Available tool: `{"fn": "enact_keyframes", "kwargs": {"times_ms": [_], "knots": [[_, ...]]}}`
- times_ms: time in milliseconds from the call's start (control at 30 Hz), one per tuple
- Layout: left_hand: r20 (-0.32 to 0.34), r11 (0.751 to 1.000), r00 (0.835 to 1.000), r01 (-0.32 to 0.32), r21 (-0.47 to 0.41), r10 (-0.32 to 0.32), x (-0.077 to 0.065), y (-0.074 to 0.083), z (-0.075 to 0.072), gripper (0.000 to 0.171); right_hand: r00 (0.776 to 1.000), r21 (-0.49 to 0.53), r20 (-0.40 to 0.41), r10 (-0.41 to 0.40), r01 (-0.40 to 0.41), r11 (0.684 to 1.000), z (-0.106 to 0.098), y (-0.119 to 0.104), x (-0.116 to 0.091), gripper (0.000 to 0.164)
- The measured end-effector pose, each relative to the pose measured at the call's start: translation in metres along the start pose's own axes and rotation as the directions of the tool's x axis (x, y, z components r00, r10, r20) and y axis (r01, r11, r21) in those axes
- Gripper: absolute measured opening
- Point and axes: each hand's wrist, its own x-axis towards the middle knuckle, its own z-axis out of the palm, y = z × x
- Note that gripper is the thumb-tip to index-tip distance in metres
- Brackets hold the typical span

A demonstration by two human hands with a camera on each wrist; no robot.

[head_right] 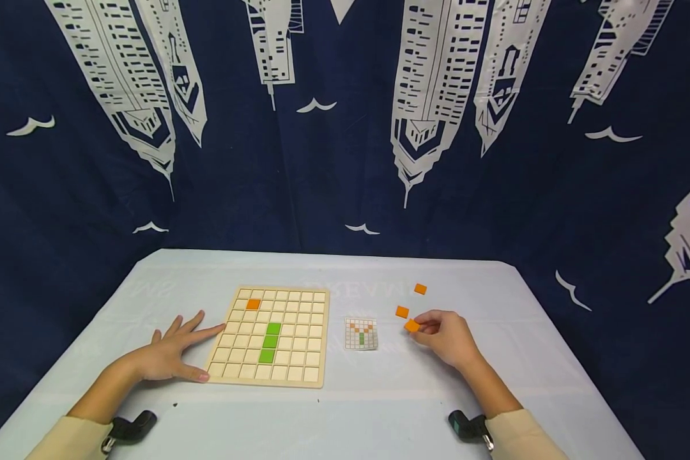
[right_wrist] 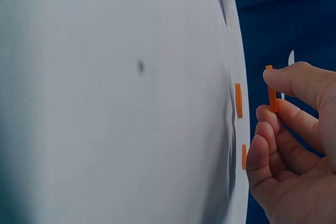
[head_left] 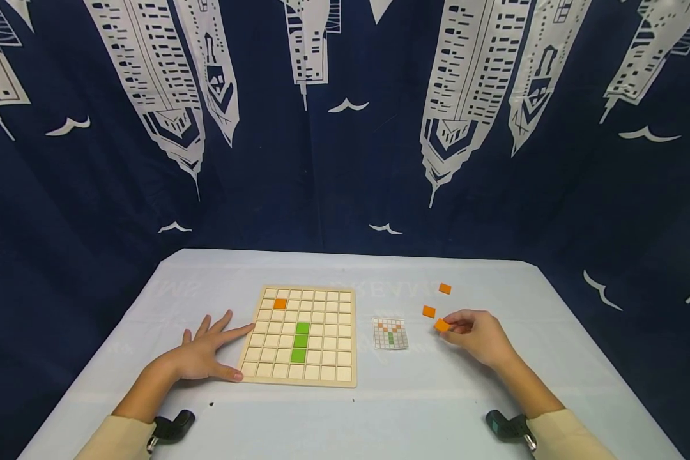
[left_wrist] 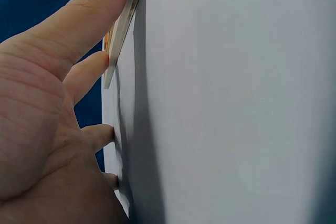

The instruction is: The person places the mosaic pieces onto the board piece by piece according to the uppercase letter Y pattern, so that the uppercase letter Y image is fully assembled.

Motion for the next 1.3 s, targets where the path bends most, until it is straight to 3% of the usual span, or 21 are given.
{"fn": "enact_keyframes", "kwargs": {"times_ms": [400,1300], "knots": [[-0.004,1.0,1.0,-0.005,0.001,0.005,0.001,-0.002,0.0,0.106,0.996,0.063,0.018,-0.092,0.091,0.994,0.01,-0.006,-0.002,0.026],[-0.018,1.0,1.0,-0.021,-0.005,0.021,0.001,-0.004,0.002,0.105,0.986,0.141,0.071,-0.148,0.137,0.981,0.039,-0.04,0.0,0.024]]}}
